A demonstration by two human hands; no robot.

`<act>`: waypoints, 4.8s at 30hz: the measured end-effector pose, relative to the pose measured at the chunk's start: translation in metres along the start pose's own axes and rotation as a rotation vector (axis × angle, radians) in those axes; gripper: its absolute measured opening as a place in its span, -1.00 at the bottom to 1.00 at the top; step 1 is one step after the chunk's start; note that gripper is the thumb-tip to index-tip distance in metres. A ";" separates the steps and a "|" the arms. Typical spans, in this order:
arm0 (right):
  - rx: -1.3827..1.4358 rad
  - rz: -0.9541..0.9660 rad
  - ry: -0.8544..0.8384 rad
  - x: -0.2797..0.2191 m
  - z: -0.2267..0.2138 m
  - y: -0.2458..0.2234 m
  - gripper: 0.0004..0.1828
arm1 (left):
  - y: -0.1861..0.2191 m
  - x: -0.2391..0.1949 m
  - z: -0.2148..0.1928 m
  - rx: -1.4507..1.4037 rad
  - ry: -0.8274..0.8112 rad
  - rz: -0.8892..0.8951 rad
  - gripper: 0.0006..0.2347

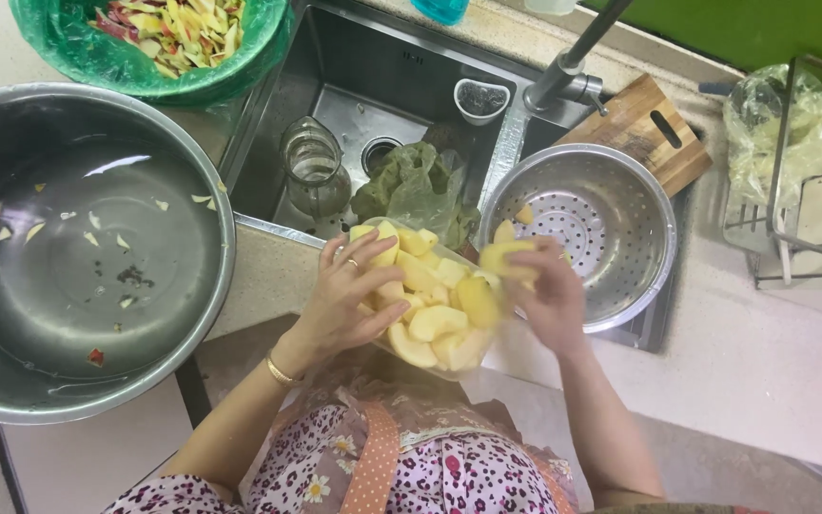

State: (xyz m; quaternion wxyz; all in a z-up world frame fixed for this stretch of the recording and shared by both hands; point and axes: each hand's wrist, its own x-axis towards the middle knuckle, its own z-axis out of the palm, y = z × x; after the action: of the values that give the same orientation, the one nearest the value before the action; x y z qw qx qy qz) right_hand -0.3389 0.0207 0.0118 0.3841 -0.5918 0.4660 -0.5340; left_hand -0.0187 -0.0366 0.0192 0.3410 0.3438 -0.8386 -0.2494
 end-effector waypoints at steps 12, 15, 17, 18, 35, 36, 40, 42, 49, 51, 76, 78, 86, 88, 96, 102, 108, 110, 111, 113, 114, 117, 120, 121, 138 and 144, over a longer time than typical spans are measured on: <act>-0.625 0.413 -0.002 0.043 -0.033 0.080 -0.57 | 0.008 0.012 -0.013 -0.087 0.012 0.035 -0.60; -0.815 0.371 -0.160 0.030 -0.044 0.153 -0.35 | 0.009 0.019 -0.016 -0.064 0.006 0.057 -0.59; -0.795 0.503 -0.151 0.035 -0.035 0.139 -0.33 | 0.003 0.027 -0.020 -0.076 0.015 0.020 -0.59; -0.774 0.645 -0.137 0.035 -0.030 0.132 -0.29 | 0.000 0.029 -0.023 -0.094 0.016 -0.015 -0.59; -0.320 0.550 0.051 0.034 -0.065 0.169 -0.49 | -0.087 0.074 0.017 -0.515 -0.587 -0.287 -0.57; -0.196 0.519 0.176 0.035 -0.069 0.167 -0.53 | -0.088 0.072 0.019 -0.548 -0.566 -0.303 -0.57; 0.132 0.391 0.281 0.073 -0.020 0.048 -0.59 | -0.089 0.076 0.016 -0.765 -0.478 -0.350 -0.56; 0.187 0.357 -0.009 0.084 0.014 -0.004 -0.58 | -0.085 0.078 0.013 -0.943 -0.419 -0.328 -0.53; -0.557 -0.168 -0.372 0.101 0.049 -0.029 -0.59 | -0.068 0.079 0.006 -0.871 -0.494 -0.261 -0.52; -0.232 0.445 -0.233 0.100 0.016 0.008 -0.63 | -0.069 0.080 0.006 -0.713 -0.528 -0.287 -0.57; -0.599 0.831 -0.374 0.019 -0.065 0.151 -0.39 | -0.077 0.048 -0.001 -0.570 -0.341 -0.186 -0.60; -0.463 1.022 -0.301 0.028 -0.054 0.124 -0.40 | -0.073 0.047 -0.001 -0.508 -0.386 -0.184 -0.62; -0.175 0.753 0.031 0.040 -0.060 0.078 -0.51 | -0.065 0.053 -0.013 -0.563 -0.294 -0.199 -0.60; 0.016 0.589 0.125 0.051 -0.040 0.030 -0.51 | -0.066 0.055 -0.013 -0.572 -0.262 -0.184 -0.60; -0.507 -0.109 -0.573 0.075 0.084 -0.079 -0.42 | -0.054 0.061 -0.012 -0.492 -0.320 0.020 -0.57; -0.361 0.247 -0.173 0.071 0.005 -0.050 -0.63 | -0.039 0.056 -0.014 -0.206 -0.403 0.010 -0.65; -1.110 0.817 -0.359 0.007 -0.082 0.090 -0.27 | -0.036 0.067 -0.019 -0.208 -0.445 -0.004 -0.45; -1.131 0.766 -0.365 -0.011 -0.088 0.113 -0.31 | -0.034 0.072 -0.022 -0.223 -0.436 -0.016 -0.41; -1.153 0.713 -0.370 -0.021 -0.090 0.125 -0.35 | -0.033 0.074 -0.023 -0.239 -0.424 -0.028 -0.38; -1.142 0.767 -0.349 -0.022 -0.084 0.113 -0.37 | -0.030 0.076 -0.026 -0.254 -0.416 -0.034 -0.42; -1.135 0.818 -0.326 -0.022 -0.081 0.107 -0.38 | -0.029 0.077 -0.027 -0.269 -0.404 -0.037 -0.46; -1.020 0.671 -0.352 -0.031 -0.092 0.120 -0.54 | -0.022 0.077 -0.035 -0.321 -0.383 -0.067 -0.49; -0.949 0.615 -0.338 -0.031 -0.085 0.106 -0.54 | -0.022 0.069 -0.035 -0.385 -0.319 -0.060 -0.51; -0.950 0.616 -0.334 -0.031 -0.084 0.104 -0.54 | -0.023 0.066 -0.036 -0.386 -0.321 -0.056 -0.51; -0.529 -0.148 0.109 -0.037 0.004 -0.046 -0.52 | 0.006 0.007 -0.011 -0.020 0.285 0.087 -0.64; -0.715 -0.621 -0.293 -0.037 0.049 -0.048 -0.55 | 0.019 -0.039 0.036 0.332 0.281 0.493 -0.65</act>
State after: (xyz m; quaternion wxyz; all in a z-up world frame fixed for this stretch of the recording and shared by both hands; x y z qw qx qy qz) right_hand -0.2834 0.0670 0.0413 0.0414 -0.8662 0.3628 -0.3412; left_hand -0.0328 0.0115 -0.0073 0.4426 0.2124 -0.8706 0.0306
